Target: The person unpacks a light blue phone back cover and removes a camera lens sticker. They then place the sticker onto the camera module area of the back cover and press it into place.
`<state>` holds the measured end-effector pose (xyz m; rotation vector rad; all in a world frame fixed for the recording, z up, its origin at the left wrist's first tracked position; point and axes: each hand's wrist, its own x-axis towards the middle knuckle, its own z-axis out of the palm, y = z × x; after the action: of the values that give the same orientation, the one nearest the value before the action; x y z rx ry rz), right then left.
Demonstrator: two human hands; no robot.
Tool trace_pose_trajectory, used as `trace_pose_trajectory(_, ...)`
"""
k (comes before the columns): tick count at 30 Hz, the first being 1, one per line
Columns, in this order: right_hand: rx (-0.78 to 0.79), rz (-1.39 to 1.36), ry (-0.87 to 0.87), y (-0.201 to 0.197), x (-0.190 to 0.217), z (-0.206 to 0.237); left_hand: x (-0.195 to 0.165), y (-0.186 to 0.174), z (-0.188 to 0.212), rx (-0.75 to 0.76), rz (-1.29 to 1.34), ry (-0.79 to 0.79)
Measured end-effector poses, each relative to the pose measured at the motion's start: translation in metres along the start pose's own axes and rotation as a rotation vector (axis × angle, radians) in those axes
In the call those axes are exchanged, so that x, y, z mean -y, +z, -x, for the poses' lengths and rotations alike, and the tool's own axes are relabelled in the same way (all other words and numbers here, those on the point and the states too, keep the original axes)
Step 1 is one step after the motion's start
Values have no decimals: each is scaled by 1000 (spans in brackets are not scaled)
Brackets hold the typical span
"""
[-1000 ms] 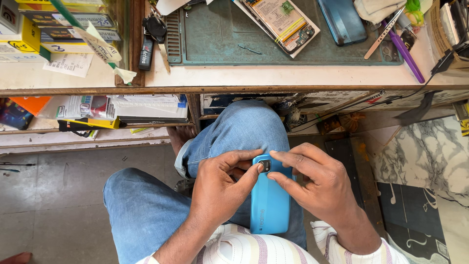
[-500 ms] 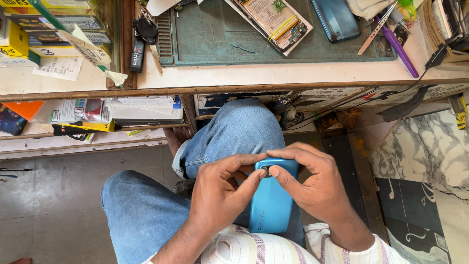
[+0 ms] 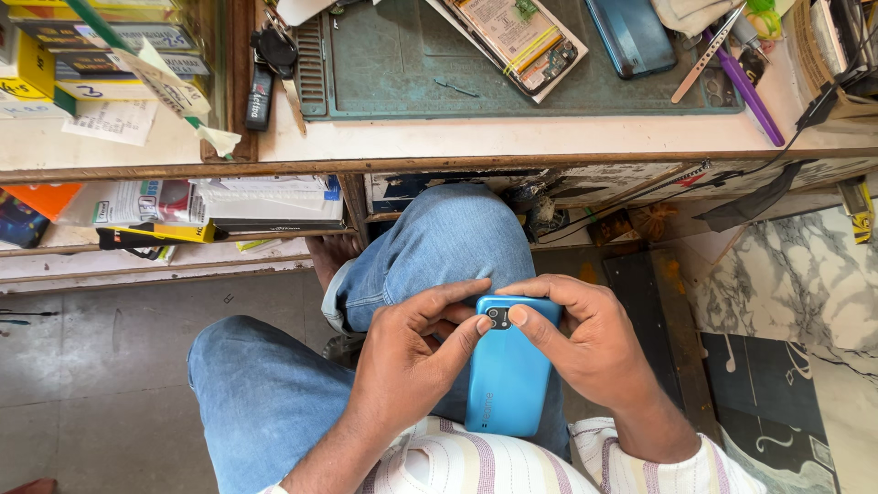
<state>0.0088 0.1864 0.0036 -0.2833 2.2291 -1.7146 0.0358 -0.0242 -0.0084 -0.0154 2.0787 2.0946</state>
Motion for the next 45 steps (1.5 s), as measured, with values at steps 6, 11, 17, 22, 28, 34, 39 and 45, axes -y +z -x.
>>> trace_pose_trajectory(6,17,-103,53,0,-5,4,-1,3,1,4,-40,-17)
trace_pose_trajectory(11,-39,115,-82,6,-4,4,1,6,1,-42,-71,-17)
trace_pose_trajectory(17,-51,147,-71,7,-4,3,2,6,-1,-43,-25,-59)
trace_pose_trajectory(22,40,-91,-111,2,-8,4,2,5,-1,-26,4,-42)
trace_pose_trajectory(28,40,34,-112,0,-4,6,0,6,-1,-48,-111,28)
trace_pose_trajectory(34,23,265,-168,5,6,9,3,6,-3,-77,-129,-5)
trace_pose_trajectory(39,17,231,-157,8,5,6,2,6,-2,-105,-112,-10)
trace_pose_trajectory(45,-2,260,-46,8,2,7,0,7,-2,-100,-174,141)
